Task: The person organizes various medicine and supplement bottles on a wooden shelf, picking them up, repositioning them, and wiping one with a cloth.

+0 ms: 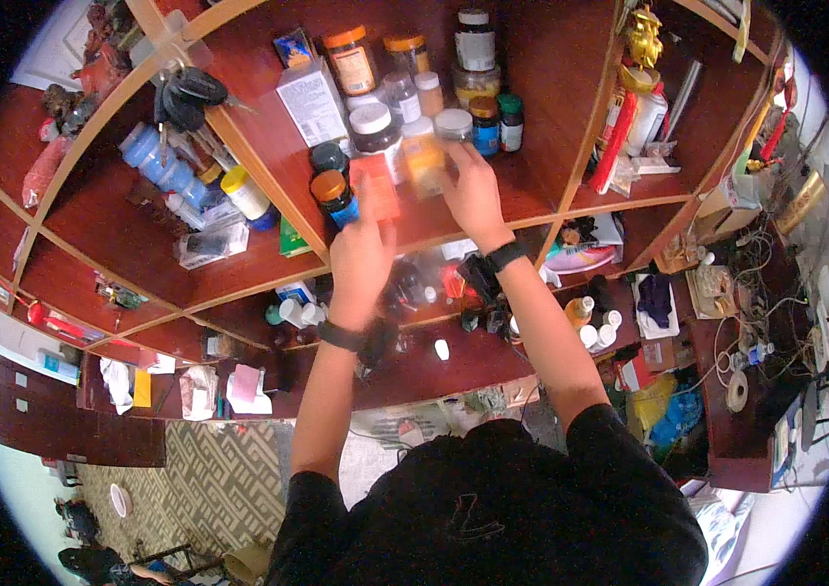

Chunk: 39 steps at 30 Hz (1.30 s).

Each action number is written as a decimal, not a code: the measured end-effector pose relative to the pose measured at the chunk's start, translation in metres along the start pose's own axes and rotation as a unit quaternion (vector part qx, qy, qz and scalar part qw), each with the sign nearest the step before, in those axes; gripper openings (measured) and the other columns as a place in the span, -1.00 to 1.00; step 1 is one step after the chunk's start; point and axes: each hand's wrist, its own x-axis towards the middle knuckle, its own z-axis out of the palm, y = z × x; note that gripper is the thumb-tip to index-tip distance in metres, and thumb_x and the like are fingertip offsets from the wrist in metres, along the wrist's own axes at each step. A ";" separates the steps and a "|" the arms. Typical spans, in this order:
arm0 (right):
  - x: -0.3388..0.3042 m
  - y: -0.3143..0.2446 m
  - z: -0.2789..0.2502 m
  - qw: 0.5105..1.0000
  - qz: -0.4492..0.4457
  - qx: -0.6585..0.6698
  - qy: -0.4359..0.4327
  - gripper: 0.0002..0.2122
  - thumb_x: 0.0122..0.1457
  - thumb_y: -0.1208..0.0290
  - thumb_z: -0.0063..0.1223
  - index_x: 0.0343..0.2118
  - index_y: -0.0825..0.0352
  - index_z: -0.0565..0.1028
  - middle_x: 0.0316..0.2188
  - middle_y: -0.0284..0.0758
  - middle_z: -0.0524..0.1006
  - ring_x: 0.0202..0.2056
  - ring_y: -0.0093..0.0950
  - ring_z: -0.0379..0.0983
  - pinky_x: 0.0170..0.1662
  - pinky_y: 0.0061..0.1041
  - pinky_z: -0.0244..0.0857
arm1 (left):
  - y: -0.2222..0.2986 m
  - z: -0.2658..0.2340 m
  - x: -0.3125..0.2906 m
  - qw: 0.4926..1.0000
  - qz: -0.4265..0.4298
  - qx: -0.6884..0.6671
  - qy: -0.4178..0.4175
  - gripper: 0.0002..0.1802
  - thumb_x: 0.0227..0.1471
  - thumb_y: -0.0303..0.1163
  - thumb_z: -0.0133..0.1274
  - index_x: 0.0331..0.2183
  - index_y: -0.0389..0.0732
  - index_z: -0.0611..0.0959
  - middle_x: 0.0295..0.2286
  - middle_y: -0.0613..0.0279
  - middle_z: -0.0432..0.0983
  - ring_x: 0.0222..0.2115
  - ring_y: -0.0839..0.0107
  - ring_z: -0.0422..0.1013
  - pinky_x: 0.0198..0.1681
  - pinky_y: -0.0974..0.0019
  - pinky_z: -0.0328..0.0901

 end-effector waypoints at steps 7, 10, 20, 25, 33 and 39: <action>0.002 -0.007 0.000 0.998 0.010 -0.040 -0.054 -0.46 0.00 0.35 0.42 0.03 0.24 0.38 -0.18 -0.05 0.61 -0.16 0.02 0.56 -0.16 -0.10 0.47 | 0.001 -0.003 0.000 0.999 -0.010 -0.029 -0.012 -0.03 0.11 -0.34 0.12 0.41 -0.26 0.00 -0.59 -0.12 0.57 -0.58 -0.13 0.52 -0.49 -0.15 0.43; 0.003 -0.013 -0.006 0.995 0.025 0.009 -0.092 -0.48 0.02 0.38 0.42 0.02 0.24 0.39 -0.19 -0.02 0.60 -0.18 0.03 0.56 -0.16 -0.08 0.46 | -0.002 -0.001 0.000 1.000 -0.003 -0.027 -0.010 -0.02 0.12 -0.33 0.11 0.42 -0.26 -0.02 -0.60 -0.11 0.57 -0.58 -0.12 0.52 -0.50 -0.15 0.42; -0.008 -0.024 0.009 0.997 0.024 0.031 -0.063 -0.54 0.05 0.44 0.37 -0.01 0.30 0.39 -0.20 0.00 0.59 -0.20 0.06 0.56 -0.19 -0.08 0.45 | 0.014 0.000 0.000 0.998 -0.025 -0.065 0.010 -0.09 0.13 -0.29 0.13 0.39 -0.19 0.09 -0.61 -0.08 0.57 -0.58 -0.10 0.54 -0.49 -0.13 0.43; -0.003 -0.026 0.007 0.995 0.011 0.050 -0.091 -0.53 0.04 0.50 0.34 0.01 0.31 0.37 -0.20 0.01 0.55 -0.19 0.02 0.55 -0.17 -0.10 0.45 | 0.034 -0.017 0.001 0.995 0.036 -0.086 0.037 -0.56 0.09 -0.36 0.17 0.03 -0.18 0.60 -0.40 0.06 0.63 -0.42 0.00 0.57 -0.33 -0.01 0.49; -0.013 -0.006 -0.037 0.993 -0.026 0.084 -0.074 -0.44 0.04 0.54 0.30 0.13 0.34 0.34 -0.17 0.07 0.56 -0.17 0.09 0.56 -0.11 -0.09 0.47 | 0.043 -0.009 0.042 0.974 0.199 0.030 0.100 -0.52 -0.04 -0.43 0.25 -0.01 -0.24 0.62 0.03 0.11 0.49 0.09 0.04 0.32 0.18 0.04 0.30; -0.049 -0.017 -0.154 0.991 0.093 0.098 0.013 -0.59 0.09 0.50 0.35 0.02 0.36 0.51 -0.07 -0.21 0.64 -0.19 -0.40 0.64 -0.09 -0.40 0.53 | 0.031 -0.008 0.040 0.976 0.167 0.115 0.085 -0.49 0.00 -0.38 0.26 0.05 -0.10 0.62 0.01 0.30 0.51 0.07 0.17 0.34 0.06 0.00 0.35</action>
